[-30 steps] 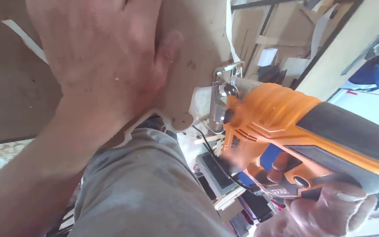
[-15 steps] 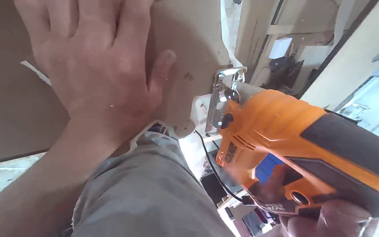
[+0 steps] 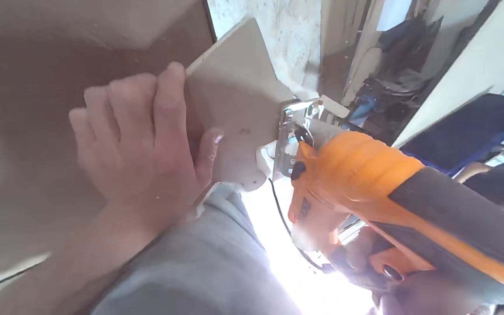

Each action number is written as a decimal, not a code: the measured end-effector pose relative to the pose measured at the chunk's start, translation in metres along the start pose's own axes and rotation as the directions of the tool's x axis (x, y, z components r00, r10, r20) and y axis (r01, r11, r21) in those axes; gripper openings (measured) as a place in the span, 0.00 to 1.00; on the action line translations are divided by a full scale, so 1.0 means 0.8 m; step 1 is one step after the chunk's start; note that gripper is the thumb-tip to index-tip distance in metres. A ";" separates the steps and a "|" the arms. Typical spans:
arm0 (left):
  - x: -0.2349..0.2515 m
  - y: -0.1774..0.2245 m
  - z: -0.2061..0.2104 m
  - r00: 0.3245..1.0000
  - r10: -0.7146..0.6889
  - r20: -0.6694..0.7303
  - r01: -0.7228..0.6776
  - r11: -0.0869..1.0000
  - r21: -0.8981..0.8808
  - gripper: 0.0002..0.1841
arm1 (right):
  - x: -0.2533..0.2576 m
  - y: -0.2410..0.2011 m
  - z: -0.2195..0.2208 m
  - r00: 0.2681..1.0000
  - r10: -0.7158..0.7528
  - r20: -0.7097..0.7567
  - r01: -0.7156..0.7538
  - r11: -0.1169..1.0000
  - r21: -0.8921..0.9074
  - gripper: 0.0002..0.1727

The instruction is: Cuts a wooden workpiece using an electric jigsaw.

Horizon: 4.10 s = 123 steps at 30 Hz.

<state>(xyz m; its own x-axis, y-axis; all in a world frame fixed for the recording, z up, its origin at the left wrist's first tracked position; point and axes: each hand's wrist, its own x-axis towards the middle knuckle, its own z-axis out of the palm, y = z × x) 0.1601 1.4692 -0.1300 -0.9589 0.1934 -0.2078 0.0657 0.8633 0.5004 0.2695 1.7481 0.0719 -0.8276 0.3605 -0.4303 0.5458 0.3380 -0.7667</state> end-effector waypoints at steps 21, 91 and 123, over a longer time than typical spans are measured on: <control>-0.001 0.001 -0.004 1.000 0.015 -0.020 -0.015 0.999 -0.029 0.40 | -0.004 -0.021 0.040 0.996 -0.030 -0.087 0.016 0.988 -0.156 0.21; -0.017 0.002 -0.002 0.999 0.014 -0.053 -0.017 0.998 -0.060 0.38 | 0.025 -0.094 0.146 0.921 0.357 -0.154 -0.235 0.827 0.511 0.28; -0.017 0.002 -0.003 0.998 0.009 -0.065 -0.013 0.999 -0.049 0.37 | 0.036 -0.104 0.157 0.920 0.346 -0.182 -0.216 0.838 0.501 0.31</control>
<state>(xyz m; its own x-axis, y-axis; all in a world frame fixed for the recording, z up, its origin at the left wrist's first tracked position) 0.1722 1.4668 -0.1242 -0.9742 0.1707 -0.1479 0.0640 0.8368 0.5437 0.1842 1.6212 0.0634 -0.5490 0.6070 -0.5746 0.5705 -0.2304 -0.7884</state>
